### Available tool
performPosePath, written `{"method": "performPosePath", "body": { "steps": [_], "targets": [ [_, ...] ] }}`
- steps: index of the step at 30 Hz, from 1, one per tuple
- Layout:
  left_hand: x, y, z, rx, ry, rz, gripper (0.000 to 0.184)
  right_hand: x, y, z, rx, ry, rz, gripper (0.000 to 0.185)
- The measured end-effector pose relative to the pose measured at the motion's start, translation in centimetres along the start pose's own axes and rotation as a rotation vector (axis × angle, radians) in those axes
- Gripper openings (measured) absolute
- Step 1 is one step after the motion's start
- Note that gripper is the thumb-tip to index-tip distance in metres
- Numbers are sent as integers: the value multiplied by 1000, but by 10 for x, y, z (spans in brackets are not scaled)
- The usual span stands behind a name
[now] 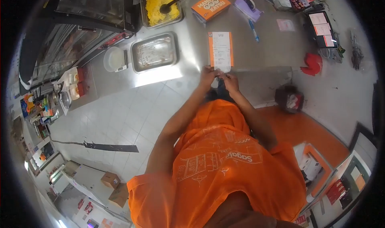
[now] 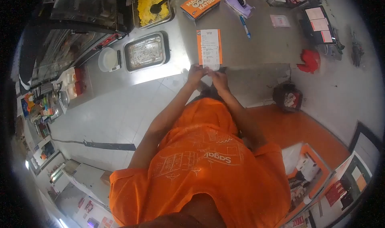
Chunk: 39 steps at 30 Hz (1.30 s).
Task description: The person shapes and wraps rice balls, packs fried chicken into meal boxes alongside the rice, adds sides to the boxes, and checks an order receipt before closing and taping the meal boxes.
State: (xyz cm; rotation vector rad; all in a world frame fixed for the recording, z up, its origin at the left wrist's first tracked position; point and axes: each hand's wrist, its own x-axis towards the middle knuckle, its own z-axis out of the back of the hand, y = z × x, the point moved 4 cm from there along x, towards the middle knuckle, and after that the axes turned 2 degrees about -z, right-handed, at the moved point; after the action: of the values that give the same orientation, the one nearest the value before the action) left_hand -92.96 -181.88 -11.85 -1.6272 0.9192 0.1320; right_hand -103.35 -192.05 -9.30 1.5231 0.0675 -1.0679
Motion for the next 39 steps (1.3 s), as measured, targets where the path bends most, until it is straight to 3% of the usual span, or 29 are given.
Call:
{"method": "performPosePath", "body": {
  "steps": [5, 8, 11, 14, 17, 25, 31, 39],
  "targets": [
    [-9, -17, -4, 277, -251, -227, 58, 4, -4, 6, -10, 8, -7, 34],
    [-19, -54, -24, 771, -408, -544, 83, 8, -9, 7, 30, 40, 10, 31],
    [-23, -82, -59, 1043, -401, -576, 104, 23, -32, 6, 76, 74, 66, 27],
    [-19, -96, -82, 946, -304, -448, 116, 18, -22, 8, 48, 88, 55, 28],
    [-9, -87, -99, 1145, -393, -305, 124, 21, -20, 9, -19, 101, 107, 37],
    [-1, -72, -101, 1240, -358, -327, 117, 26, -20, 12, -144, 175, 163, 37],
    [2, -76, -100, 1238, -357, -290, 115, 48, -36, 10, -528, 104, 444, 32],
    [8, -78, -100, 1244, -389, -234, 117, 47, -28, 13, -380, 50, 377, 26]
  ]
}}
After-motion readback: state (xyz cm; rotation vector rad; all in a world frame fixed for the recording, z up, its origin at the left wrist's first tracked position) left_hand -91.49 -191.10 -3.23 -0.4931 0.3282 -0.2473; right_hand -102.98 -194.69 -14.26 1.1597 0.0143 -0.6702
